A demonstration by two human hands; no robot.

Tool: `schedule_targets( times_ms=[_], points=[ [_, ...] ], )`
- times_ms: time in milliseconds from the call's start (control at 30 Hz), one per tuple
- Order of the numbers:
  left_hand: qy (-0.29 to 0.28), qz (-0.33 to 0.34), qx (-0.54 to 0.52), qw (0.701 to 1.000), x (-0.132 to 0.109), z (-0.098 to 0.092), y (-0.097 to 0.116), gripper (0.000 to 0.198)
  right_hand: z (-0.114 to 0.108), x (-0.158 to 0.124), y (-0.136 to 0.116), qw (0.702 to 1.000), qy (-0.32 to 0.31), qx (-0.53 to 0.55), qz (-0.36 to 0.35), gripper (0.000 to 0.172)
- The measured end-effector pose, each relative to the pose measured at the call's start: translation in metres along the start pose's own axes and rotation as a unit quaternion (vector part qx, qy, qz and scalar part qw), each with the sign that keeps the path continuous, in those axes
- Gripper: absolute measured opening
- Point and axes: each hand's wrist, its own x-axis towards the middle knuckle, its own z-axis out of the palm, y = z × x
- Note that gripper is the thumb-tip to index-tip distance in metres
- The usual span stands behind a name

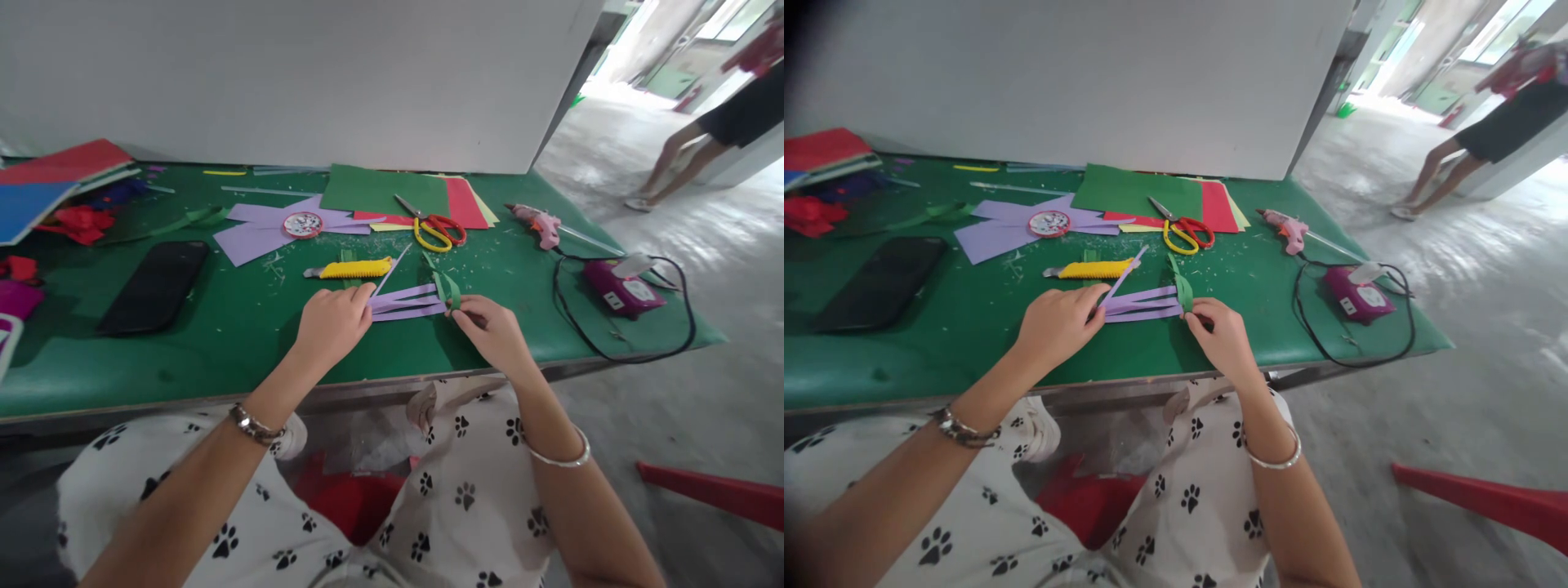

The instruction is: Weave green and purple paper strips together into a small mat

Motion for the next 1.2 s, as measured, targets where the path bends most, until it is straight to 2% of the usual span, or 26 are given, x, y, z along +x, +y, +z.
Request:
schedule_targets(
  times_ms=[233, 433, 733, 1000, 1200],
  points=[
    [-0.048, 0.043, 0.012, 0.998, 0.0058, -0.0041, -0.0009, 0.022, -0.0003, -0.0014, -0.0036, 1.000, -0.001, -0.019, -0.016, 0.022],
    [-0.075, 0.051, 0.027, 0.996, 0.0083, -0.0068, -0.0031, 0.019, -0.0007, -0.0011, -0.0053, 1.000, -0.002, -0.015, -0.020, 0.019],
    [-0.060, 0.056, 0.022, 0.996, 0.0088, -0.0059, -0.0052, 0.019, 0.0006, -0.0019, -0.0018, 1.000, 0.000, 0.012, 0.001, 0.016],
    [-0.018, 0.036, 0.011, 0.999, 0.0083, -0.0020, -0.0052, 0.027, 0.0013, -0.0027, -0.0046, 1.000, -0.004, 0.011, -0.022, 0.016],
    [-0.036, -0.008, -0.005, 0.999, 0.0070, -0.0033, -0.0060, 0.024, 0.0019, -0.0035, -0.0034, 0.999, -0.008, 0.013, -0.036, 0.014]
  ],
)
